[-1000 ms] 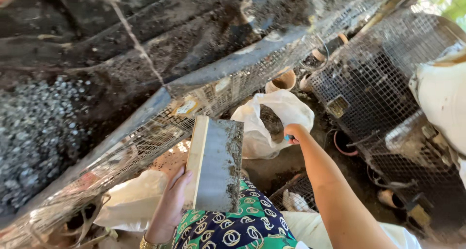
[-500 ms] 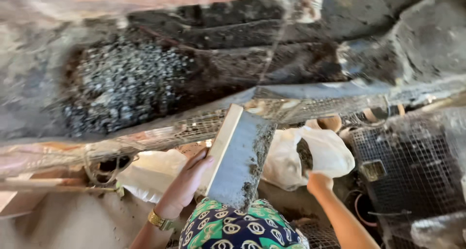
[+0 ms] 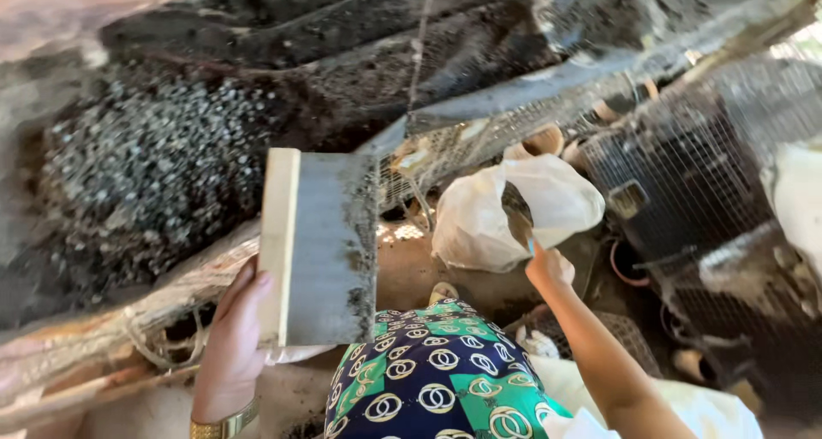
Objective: The person uses a blue-handled trowel to scoop a dark, granular material from a large metal trough onto a wooden board held in the left hand. The material is then transferred into a white sack on the floor. This process is repeated multiple times.
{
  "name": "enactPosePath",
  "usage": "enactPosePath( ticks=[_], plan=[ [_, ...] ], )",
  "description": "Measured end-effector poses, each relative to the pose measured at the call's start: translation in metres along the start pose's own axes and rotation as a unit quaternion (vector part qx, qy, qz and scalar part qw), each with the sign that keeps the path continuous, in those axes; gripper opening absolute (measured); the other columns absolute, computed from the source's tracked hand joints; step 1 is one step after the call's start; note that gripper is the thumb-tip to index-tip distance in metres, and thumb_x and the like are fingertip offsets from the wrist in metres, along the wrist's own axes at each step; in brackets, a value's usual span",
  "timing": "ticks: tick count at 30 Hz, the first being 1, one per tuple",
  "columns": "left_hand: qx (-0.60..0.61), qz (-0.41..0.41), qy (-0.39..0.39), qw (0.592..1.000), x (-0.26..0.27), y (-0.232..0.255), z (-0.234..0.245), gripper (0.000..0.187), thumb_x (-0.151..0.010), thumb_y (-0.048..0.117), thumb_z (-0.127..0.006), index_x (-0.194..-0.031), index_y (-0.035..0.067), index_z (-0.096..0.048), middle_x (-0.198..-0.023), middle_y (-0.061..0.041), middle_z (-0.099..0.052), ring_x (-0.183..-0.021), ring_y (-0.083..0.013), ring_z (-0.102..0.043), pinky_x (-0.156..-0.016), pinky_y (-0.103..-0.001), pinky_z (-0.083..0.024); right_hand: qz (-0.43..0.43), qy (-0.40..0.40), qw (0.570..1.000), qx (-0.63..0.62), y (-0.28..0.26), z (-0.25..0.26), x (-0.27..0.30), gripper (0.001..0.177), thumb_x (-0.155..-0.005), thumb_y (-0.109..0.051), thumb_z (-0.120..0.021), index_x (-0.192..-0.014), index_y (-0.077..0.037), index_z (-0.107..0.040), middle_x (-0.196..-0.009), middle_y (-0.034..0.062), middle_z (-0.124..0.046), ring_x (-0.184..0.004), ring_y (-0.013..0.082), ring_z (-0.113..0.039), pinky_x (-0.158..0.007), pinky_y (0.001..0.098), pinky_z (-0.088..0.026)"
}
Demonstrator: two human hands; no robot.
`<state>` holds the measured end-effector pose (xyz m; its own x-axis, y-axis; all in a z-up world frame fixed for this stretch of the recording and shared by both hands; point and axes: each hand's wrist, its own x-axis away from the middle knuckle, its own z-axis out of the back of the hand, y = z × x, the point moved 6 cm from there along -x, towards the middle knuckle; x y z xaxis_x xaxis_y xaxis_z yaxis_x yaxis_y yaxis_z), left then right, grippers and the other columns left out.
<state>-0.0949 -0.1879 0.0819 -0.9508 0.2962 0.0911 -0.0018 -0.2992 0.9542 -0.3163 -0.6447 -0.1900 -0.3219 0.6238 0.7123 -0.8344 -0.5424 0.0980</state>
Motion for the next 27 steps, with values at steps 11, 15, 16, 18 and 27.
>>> enactPosePath(
  ticks=[11, 15, 16, 18, 27],
  plan=[
    [0.14, 0.333, 0.061, 0.93, -0.016, -0.011, -0.006, 0.051, -0.093, 0.015, -0.051, -0.143, 0.01, -0.055, -0.143, -0.007, -0.061, -0.13, -0.017, -0.057, -0.105, -0.037, -0.048, 0.098, -0.016, 0.981, 0.164, -0.062, -0.06, 0.025, 0.083, -0.102, -0.008, -0.049, -0.167, -0.038, -0.008, -0.167, 0.0159, -0.029, -0.053, 0.0176, -0.06, -0.042, 0.0286, -0.039],
    [-0.195, -0.291, -0.155, 0.924, -0.016, -0.041, 0.005, 0.077, -0.072, -0.022, -0.052, -0.145, 0.0, -0.045, -0.16, -0.024, -0.035, -0.149, -0.0358, -0.036, -0.128, -0.043, -0.025, 0.056, 0.022, 0.996, 0.066, -0.038, -0.015, 0.047, 0.062, -0.104, -0.016, -0.045, -0.159, -0.041, -0.03, -0.127, 0.0149, -0.06, -0.085, 0.0279, -0.072, -0.069, 0.0378, -0.058],
    [-0.174, -0.302, -0.157, 0.924, -0.015, -0.036, 0.004, 0.078, -0.071, -0.026, -0.052, -0.145, -0.001, -0.044, -0.161, -0.025, -0.034, -0.15, -0.0356, -0.035, -0.13, -0.043, -0.024, 0.044, 0.056, 0.996, 0.051, -0.029, -0.002, 0.048, 0.055, -0.106, -0.019, -0.044, -0.157, -0.037, -0.035, -0.117, 0.0156, -0.063, -0.083, 0.0291, -0.072, -0.068, 0.0386, -0.058],
    [-0.175, -0.289, -0.16, 0.927, -0.015, -0.034, 0.003, 0.081, -0.068, -0.026, -0.055, -0.145, -0.002, -0.044, -0.161, -0.025, -0.033, -0.15, -0.035, -0.035, -0.129, -0.043, -0.023, 0.022, 0.062, 0.998, 0.025, -0.016, 0.013, 0.038, 0.06, -0.105, -0.017, -0.046, -0.16, -0.037, -0.031, -0.126, 0.0172, -0.061, -0.085, 0.0302, -0.073, -0.071, 0.0402, -0.058],
    [-0.164, -0.267, -0.154, 0.937, -0.012, -0.037, 0.005, 0.075, -0.073, -0.019, -0.056, -0.144, 0.001, -0.045, -0.162, -0.022, -0.034, -0.15, -0.0309, -0.035, -0.128, -0.039, -0.02, -0.004, -0.022, 0.992, 0.122, 0.028, -0.007, 0.029, 0.063, -0.107, -0.017, -0.045, -0.162, -0.041, -0.026, -0.14, 0.0124, -0.057, -0.094, 0.0282, -0.073, -0.071, 0.038, -0.058]
  ],
)
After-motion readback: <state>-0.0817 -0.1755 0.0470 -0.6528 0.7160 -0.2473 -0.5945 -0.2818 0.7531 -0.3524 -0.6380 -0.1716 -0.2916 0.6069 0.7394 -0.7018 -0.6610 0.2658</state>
